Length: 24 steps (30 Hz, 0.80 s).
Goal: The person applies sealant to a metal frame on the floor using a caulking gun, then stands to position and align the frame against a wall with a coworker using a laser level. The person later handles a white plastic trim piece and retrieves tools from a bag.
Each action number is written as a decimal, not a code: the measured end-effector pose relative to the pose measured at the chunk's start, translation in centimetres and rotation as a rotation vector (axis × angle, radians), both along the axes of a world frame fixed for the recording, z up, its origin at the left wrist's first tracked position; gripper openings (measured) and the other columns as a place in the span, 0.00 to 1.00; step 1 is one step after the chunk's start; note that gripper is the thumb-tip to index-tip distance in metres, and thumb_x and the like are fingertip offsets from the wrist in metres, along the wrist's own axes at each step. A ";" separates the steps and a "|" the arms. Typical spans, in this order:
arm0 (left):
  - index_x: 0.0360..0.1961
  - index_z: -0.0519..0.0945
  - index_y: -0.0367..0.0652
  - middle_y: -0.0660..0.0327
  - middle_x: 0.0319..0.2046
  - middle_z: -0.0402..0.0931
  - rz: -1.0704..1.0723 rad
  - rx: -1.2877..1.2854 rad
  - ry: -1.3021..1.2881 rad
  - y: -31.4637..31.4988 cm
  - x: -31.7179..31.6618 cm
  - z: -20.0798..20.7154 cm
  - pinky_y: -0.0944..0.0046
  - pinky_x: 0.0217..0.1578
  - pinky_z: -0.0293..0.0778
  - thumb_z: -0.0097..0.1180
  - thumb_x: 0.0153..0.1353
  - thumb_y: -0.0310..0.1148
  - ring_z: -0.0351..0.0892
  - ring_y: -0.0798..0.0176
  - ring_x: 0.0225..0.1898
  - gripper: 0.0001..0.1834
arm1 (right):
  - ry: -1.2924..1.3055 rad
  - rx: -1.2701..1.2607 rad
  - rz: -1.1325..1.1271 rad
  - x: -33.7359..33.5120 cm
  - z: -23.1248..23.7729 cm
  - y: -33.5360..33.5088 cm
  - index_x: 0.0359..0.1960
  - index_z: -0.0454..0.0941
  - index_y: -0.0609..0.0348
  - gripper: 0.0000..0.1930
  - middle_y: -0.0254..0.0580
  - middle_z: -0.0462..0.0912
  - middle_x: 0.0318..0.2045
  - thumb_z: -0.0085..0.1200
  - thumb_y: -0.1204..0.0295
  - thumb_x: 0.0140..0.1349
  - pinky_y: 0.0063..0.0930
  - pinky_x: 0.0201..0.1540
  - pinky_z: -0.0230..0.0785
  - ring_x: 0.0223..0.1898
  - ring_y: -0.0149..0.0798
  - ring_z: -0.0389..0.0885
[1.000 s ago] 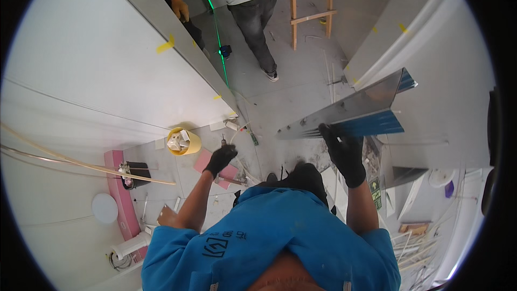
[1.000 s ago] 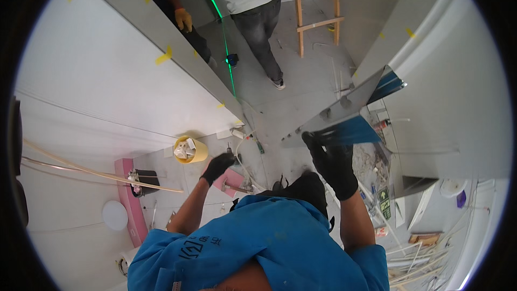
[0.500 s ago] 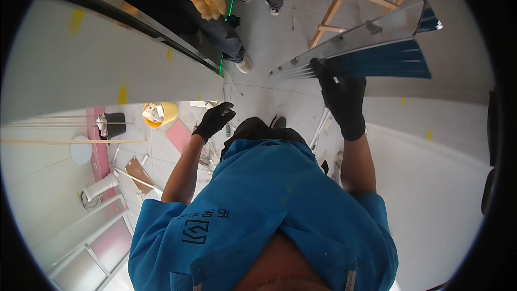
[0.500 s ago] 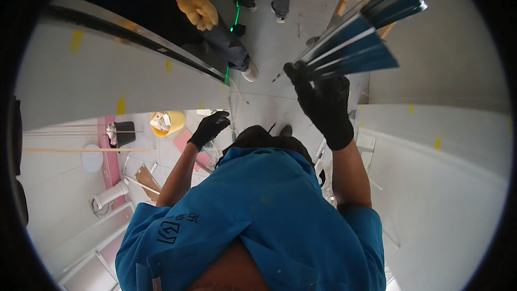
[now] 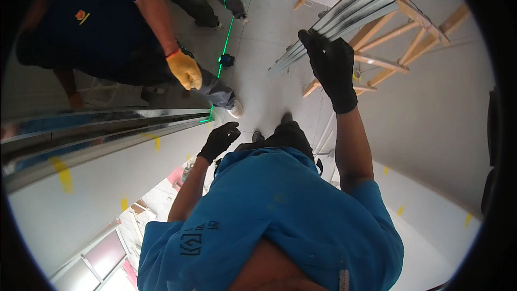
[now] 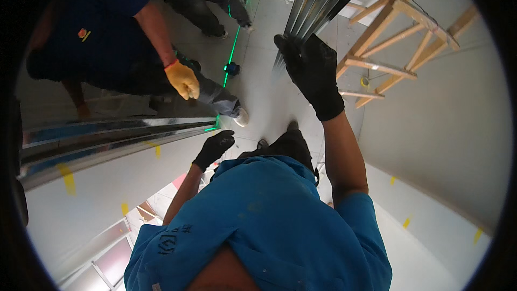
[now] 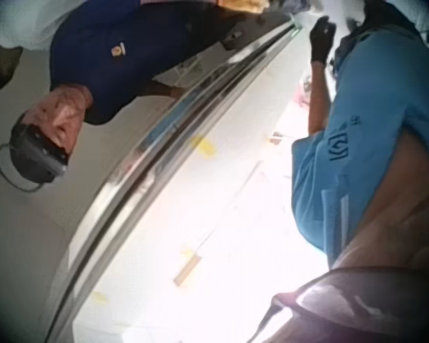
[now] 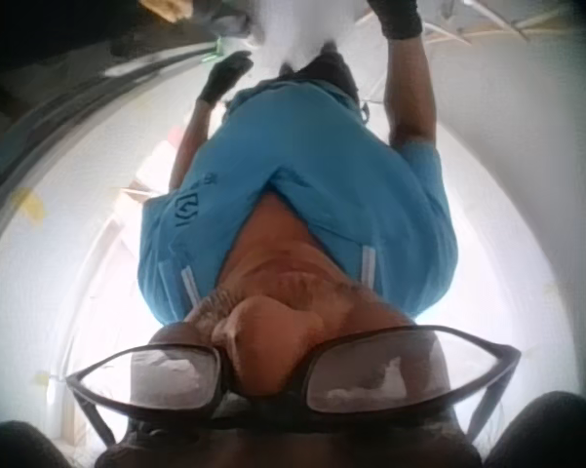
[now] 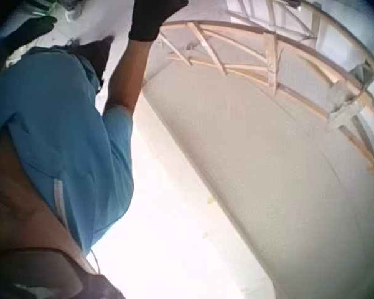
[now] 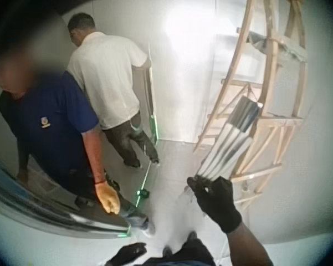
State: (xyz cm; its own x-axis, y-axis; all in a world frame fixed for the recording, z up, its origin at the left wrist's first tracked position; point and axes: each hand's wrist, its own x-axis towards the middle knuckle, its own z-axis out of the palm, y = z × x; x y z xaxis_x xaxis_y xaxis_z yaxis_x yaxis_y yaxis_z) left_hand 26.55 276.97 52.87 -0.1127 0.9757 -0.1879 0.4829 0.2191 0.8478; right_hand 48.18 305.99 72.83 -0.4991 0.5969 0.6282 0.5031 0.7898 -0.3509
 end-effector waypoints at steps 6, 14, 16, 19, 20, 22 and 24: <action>0.53 0.78 0.45 0.57 0.38 0.84 0.197 -0.230 -0.113 11.0 -0.4 -0.2 0.61 0.34 0.77 0.57 0.62 0.43 0.83 0.60 0.31 0.21 | 0.043 0.058 0.078 -2.7 -2.5 12.4 0.29 0.83 0.57 0.07 0.41 0.82 0.22 0.62 0.68 0.61 0.29 0.26 0.70 0.22 0.37 0.79; 0.52 0.78 0.43 0.54 0.37 0.84 0.407 -0.268 -0.234 17.8 -1.6 -0.6 0.62 0.42 0.78 0.56 0.62 0.39 0.85 0.59 0.41 0.19 | 0.001 -0.018 0.091 -9.6 -1.3 26.0 0.31 0.84 0.58 0.10 0.45 0.81 0.21 0.60 0.64 0.62 0.32 0.27 0.69 0.22 0.44 0.77; 0.52 0.78 0.43 0.55 0.37 0.84 0.468 -0.284 -0.219 18.8 -2.0 -1.6 0.62 0.42 0.78 0.58 0.61 0.40 0.85 0.60 0.40 0.20 | -0.099 0.035 0.130 -11.2 -1.0 28.7 0.34 0.84 0.57 0.09 0.44 0.82 0.24 0.57 0.65 0.64 0.34 0.28 0.69 0.23 0.44 0.77; 0.51 0.78 0.43 0.54 0.38 0.84 0.550 -0.289 -0.204 20.7 -3.0 -3.6 0.61 0.42 0.78 0.58 0.61 0.42 0.85 0.58 0.40 0.20 | -0.193 0.210 0.285 -13.5 -1.9 34.1 0.42 0.82 0.56 0.09 0.42 0.83 0.32 0.51 0.71 0.65 0.36 0.32 0.70 0.28 0.44 0.78; 0.51 0.78 0.43 0.54 0.38 0.84 0.550 -0.293 -0.202 22.0 -3.3 -4.6 0.60 0.42 0.78 0.58 0.61 0.43 0.85 0.58 0.40 0.21 | -0.337 0.391 0.186 -13.9 -2.5 36.4 0.45 0.81 0.53 0.12 0.42 0.83 0.35 0.50 0.76 0.62 0.37 0.34 0.70 0.32 0.44 0.79; 0.51 0.79 0.43 0.53 0.39 0.83 0.561 -0.337 -0.213 23.7 -4.4 -6.0 0.60 0.42 0.78 0.57 0.62 0.44 0.84 0.56 0.41 0.21 | -0.250 0.239 0.312 -15.2 -4.1 40.7 0.48 0.80 0.51 0.16 0.40 0.84 0.38 0.50 0.80 0.59 0.35 0.35 0.71 0.35 0.41 0.81; 0.50 0.79 0.43 0.53 0.41 0.83 0.590 -0.373 -0.234 24.6 -4.7 -6.6 0.59 0.42 0.78 0.57 0.62 0.46 0.84 0.55 0.42 0.21 | -0.247 0.235 0.241 -15.0 -4.6 43.0 0.48 0.80 0.51 0.16 0.40 0.85 0.39 0.53 0.79 0.59 0.32 0.33 0.73 0.34 0.40 0.82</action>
